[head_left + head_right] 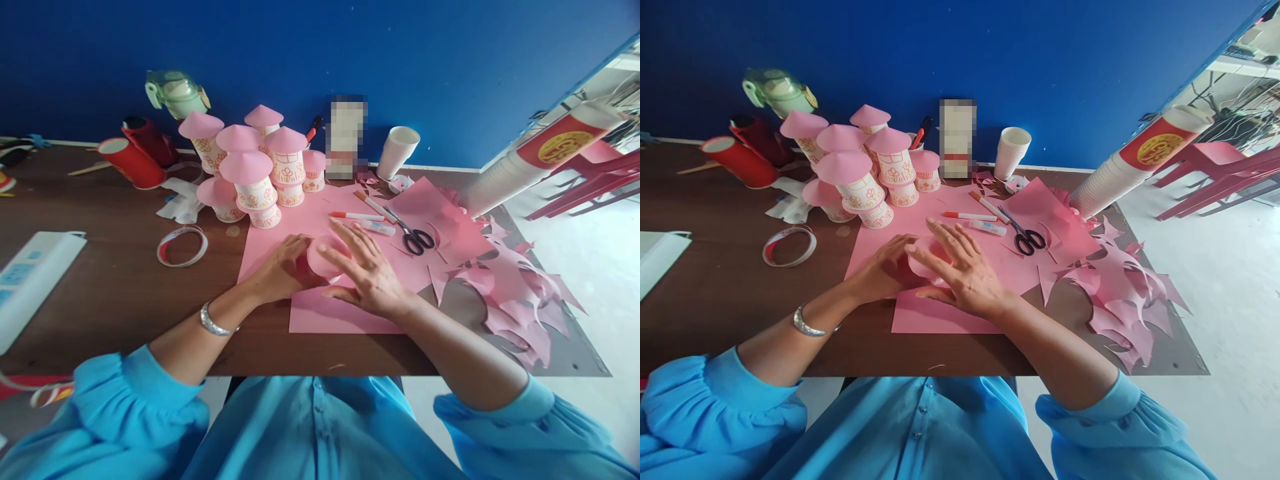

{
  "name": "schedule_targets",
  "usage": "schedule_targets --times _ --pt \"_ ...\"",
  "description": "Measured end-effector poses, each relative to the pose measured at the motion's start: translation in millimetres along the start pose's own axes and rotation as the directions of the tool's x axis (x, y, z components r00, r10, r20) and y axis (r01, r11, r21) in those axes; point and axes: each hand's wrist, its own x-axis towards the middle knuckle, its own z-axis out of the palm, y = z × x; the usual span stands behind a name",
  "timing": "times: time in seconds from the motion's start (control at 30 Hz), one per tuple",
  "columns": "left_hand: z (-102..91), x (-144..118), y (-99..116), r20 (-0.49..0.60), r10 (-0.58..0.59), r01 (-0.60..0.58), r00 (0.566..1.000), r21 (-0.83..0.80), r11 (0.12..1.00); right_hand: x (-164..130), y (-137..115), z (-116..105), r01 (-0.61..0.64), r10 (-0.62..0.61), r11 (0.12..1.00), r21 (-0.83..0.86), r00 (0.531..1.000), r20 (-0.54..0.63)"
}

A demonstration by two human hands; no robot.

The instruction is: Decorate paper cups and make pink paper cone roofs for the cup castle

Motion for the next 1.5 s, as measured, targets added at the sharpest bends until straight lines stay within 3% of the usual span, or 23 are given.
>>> schedule_targets --times 0.1,0.2,0.43,0.6,0.87,1.0,1.23,1.37,1.43,1.5 --pt "-9.1 -4.3 -2.8 0.048 -0.027 0.030 0.998 -0.048 0.998 -2.9 4.2 -7.4 -0.072 0.075 0.997 0.028 0.992 -0.099" --pt "-20.1 -7.9 -3.7 0.067 -0.032 0.040 0.997 -0.124 0.991 -4.1 7.7 -9.1 -0.082 0.084 0.996 0.023 0.993 -0.077" --pt "-17.9 -5.1 7.8 0.091 0.187 -0.185 0.978 -0.022 0.982 -4.4 7.9 3.1 0.025 -0.025 1.000 -0.019 0.999 -0.021" --pt "-13.5 -7.3 9.5 0.105 0.150 -0.155 0.983 0.042 0.987 -6.4 7.9 4.9 0.013 -0.012 0.999 -0.037 1.000 0.016" --pt "-14.8 -7.4 11.4 0.070 0.148 -0.153 0.986 0.071 0.986 -5.1 8.2 3.7 0.024 -0.025 0.999 -0.028 0.999 -0.037" --pt "-17.3 -6.2 14.7 0.066 0.113 -0.117 0.991 0.065 0.991 -4.1 7.5 -2.4 -0.034 0.032 0.999 -0.030 0.996 -0.080" --pt "-14.7 -5.0 16.6 0.065 0.090 -0.095 0.994 0.072 0.993 -5.4 6.8 5.9 -0.026 0.025 0.999 -0.038 1.000 -0.019" --pt "-15.1 -5.9 14.0 0.046 0.132 -0.135 0.990 0.087 0.987 -5.0 6.9 5.0 -0.027 0.028 1.000 0.014 0.997 -0.071" --pt "-18.2 -4.1 12.6 0.028 0.185 -0.187 0.982 0.090 0.978 -4.4 8.1 -0.7 -0.076 0.090 0.993 0.090 0.983 -0.163" --pt "-23.0 0.8 12.2 0.014 0.247 -0.247 0.969 0.092 0.965 -4.2 11.0 -6.3 -0.145 0.192 0.973 0.177 0.937 -0.292"
